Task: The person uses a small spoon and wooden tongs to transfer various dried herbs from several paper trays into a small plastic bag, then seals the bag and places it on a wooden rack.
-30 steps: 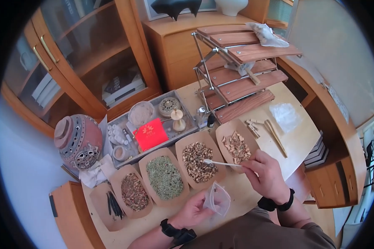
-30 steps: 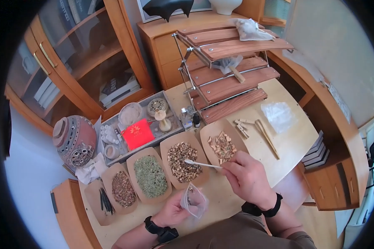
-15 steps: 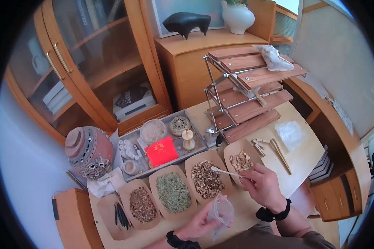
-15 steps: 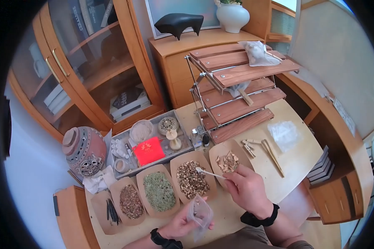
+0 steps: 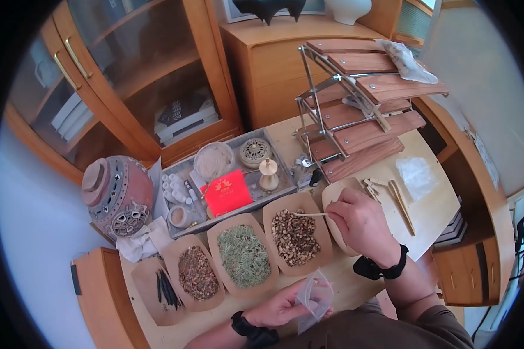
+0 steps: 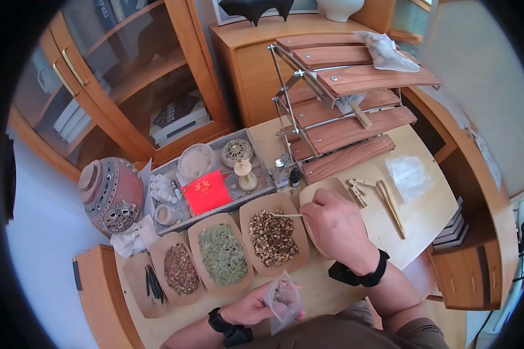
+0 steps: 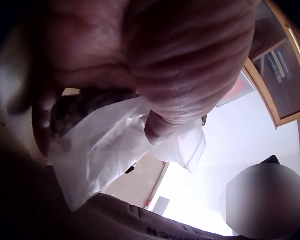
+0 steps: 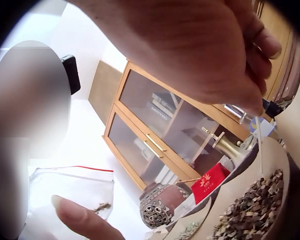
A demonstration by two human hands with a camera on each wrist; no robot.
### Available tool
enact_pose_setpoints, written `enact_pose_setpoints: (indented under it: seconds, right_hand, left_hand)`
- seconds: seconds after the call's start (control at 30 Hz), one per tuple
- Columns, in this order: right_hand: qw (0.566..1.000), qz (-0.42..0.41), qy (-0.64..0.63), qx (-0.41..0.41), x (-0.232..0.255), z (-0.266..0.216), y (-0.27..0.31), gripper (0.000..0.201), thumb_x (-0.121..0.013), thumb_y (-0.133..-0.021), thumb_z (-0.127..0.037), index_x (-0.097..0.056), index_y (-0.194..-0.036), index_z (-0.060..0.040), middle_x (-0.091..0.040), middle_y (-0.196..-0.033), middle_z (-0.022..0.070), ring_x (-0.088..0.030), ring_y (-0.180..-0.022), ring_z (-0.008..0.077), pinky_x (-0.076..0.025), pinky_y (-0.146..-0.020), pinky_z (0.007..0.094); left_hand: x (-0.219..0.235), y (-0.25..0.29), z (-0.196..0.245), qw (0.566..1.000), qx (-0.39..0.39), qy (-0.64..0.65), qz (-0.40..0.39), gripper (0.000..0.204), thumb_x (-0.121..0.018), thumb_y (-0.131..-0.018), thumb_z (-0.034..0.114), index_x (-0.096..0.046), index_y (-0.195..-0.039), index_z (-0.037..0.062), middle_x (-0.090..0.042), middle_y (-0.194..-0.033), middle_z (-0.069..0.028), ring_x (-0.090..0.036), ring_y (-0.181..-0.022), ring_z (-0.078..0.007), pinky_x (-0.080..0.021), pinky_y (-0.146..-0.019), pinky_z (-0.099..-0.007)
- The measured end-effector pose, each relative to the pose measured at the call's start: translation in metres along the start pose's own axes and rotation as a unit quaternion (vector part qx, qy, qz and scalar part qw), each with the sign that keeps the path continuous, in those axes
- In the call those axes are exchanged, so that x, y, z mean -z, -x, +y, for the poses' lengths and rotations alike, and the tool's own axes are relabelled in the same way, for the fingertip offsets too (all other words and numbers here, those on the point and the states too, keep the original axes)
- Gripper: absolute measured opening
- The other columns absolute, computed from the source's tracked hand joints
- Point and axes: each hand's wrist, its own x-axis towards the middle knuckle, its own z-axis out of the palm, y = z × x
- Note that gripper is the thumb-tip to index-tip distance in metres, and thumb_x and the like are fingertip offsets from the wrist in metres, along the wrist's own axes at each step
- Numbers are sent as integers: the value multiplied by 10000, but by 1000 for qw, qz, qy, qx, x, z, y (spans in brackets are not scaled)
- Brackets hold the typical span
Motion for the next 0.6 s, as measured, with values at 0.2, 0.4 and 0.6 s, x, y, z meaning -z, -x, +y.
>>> enact_pose_setpoints:
  seconds: [0.2, 0.4, 0.6]
  right_hand:
    - [1000, 20, -14, -7, 17, -9, 12, 72, -774, -828, -44, -751, -896, -35, -633, -855, 104, -661, -791, 318, -546, -676, 427]
    - [996, 23, -57, 70, 2, -20, 20, 94, -773, -800, -35, -729, -884, -35, -614, -851, 98, -648, -775, 318, -533, -644, 428]
    - [997, 61, -19, 41, 8, -6, 36, 101, -767, -810, -32, -745, -908, -43, -606, -849, 93, -644, -771, 310, -529, -640, 416]
  left_hand:
    - [-4, 2, -8, 1000, 25, 14, 10, 669, -570, -1129, 257, -227, -1670, 68, -630, -1436, -163, -648, -1297, -243, -564, -1050, -441]
    - [-2, -2, -13, 999, 0, -28, 29, 764, -600, -1115, 296, -166, -1694, 51, -644, -1403, -136, -657, -1271, -229, -528, -1065, -415]
    - [-6, -4, -8, 997, -22, -55, 42, 820, -668, -1080, 326, -205, -1685, 22, -672, -1315, -95, -666, -1212, -196, -479, -1109, -394]
